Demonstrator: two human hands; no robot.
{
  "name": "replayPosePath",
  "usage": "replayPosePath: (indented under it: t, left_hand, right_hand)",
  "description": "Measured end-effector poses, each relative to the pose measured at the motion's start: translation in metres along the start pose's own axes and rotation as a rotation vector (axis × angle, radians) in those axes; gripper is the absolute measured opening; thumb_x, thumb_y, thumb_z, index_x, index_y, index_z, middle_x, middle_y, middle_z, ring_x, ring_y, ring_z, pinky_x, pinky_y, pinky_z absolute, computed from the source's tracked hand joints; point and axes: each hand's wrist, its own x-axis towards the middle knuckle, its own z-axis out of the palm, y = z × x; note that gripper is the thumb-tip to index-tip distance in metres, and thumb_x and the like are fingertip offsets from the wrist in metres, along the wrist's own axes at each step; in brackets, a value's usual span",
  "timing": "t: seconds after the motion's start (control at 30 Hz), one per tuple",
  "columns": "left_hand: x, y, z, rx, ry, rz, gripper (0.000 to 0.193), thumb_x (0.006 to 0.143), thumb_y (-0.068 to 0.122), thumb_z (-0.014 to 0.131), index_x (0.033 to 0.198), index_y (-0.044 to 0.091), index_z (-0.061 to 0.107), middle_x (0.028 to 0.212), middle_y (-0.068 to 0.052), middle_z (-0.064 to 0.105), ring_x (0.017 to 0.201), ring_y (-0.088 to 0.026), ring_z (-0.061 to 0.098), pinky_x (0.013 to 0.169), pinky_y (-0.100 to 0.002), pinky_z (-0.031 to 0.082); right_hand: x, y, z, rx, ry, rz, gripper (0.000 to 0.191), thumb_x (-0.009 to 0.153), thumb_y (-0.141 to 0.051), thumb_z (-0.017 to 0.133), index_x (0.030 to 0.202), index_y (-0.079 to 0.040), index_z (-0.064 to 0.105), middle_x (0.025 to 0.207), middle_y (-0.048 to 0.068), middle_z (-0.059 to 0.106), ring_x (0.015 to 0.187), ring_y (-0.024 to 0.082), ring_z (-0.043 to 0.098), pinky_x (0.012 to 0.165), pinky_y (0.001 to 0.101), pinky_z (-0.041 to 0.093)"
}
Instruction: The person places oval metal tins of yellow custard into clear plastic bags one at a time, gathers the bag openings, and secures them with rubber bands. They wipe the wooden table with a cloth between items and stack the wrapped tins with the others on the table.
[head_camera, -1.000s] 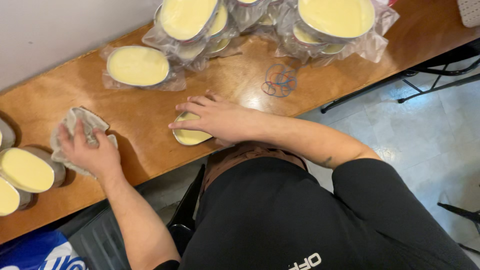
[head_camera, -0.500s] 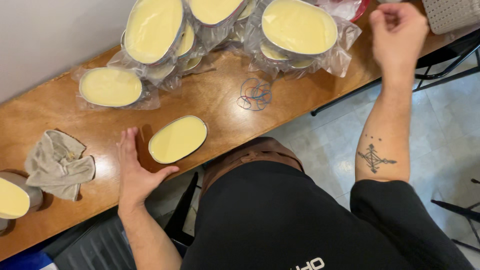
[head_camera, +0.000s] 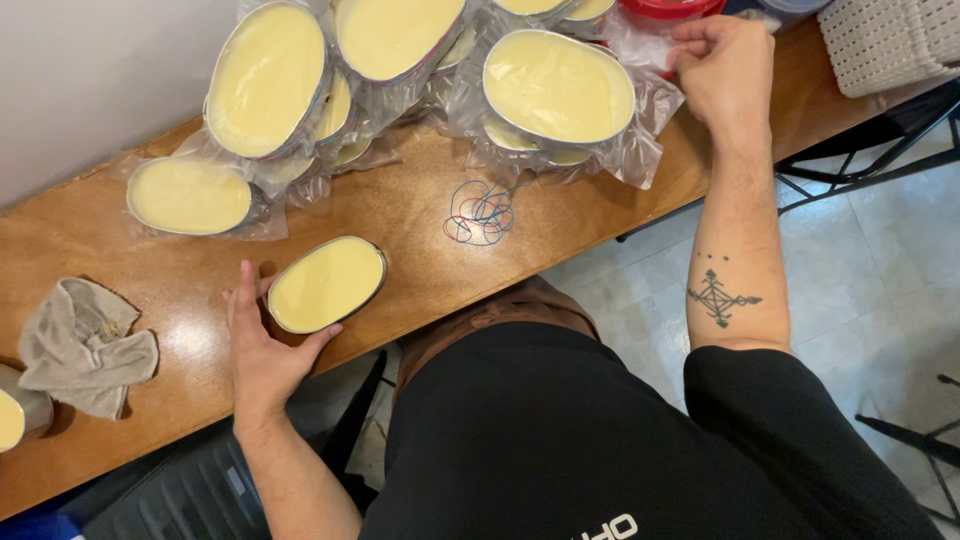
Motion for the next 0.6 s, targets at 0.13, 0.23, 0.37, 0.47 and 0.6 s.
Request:
replayPosePath:
  t: [0.13,0.23,0.37,0.47,0.6]
  left_hand:
    - [0.012,0.036,-0.013,0.003,0.033,0.071,0.135,0.054,0.039,0.096,0.164,0.013,0.022,0.161,-0.023,0.031,0.155,-0.044,0.023,0.126,-0.058,0.023]
    - [0.035,0.078,-0.020,-0.028,0.087,0.251,0.135,0.057,0.052,0.094,0.167,0.020,0.021,0.168,-0.015,0.026,0.162,-0.041,0.019,0.130,-0.058,0.023]
    - [0.092,0.143,0.000,-0.140,0.046,0.562,0.109,0.068,0.062,0.092,0.157,0.021,0.043,0.162,-0.012,0.038,0.157,-0.037,0.024,0.132,-0.059,0.022]
    - [0.141,0.198,0.043,-0.224,-0.103,0.802,0.071,0.085,0.046,0.091,0.142,0.014,0.063,0.149,-0.017,0.049,0.151,-0.041,0.036,0.128,-0.058,0.034]
    - [0.198,0.264,0.116,-0.317,-0.193,0.965,0.041,0.094,0.016,0.081,0.130,0.004,0.067,0.136,-0.016,0.058,0.137,-0.040,0.049,0.116,-0.048,0.045]
  right_hand:
    - [0.004,0.013,-0.003,0.146,-0.010,0.069,0.022,0.088,0.004,0.074,0.110,0.002,0.077,0.095,0.007,0.078,0.083,0.008,0.075,0.075,0.0244,0.060]
    - [0.001,0.025,-0.005,0.179,-0.035,0.041,0.022,0.091,0.002,0.078,0.112,0.001,0.077,0.095,0.005,0.077,0.081,0.006,0.070,0.073,0.0231,0.057]
    - [-0.003,0.034,-0.007,0.130,-0.029,0.066,0.010,0.098,-0.005,0.083,0.106,0.000,0.078,0.087,0.004,0.073,0.073,0.005,0.059,0.066,0.0233,0.049]
    - [-0.004,0.032,-0.005,0.209,0.078,-0.101,0.014,0.095,-0.003,0.088,0.098,0.003,0.076,0.091,0.005,0.068,0.076,0.006,0.058,0.068,0.0222,0.049]
    - [-0.007,0.025,-0.004,0.534,0.058,0.181,0.016,0.097,-0.009,0.084,0.101,0.002,0.072,0.085,0.003,0.069,0.068,0.005,0.058,0.058,0.0208,0.046]
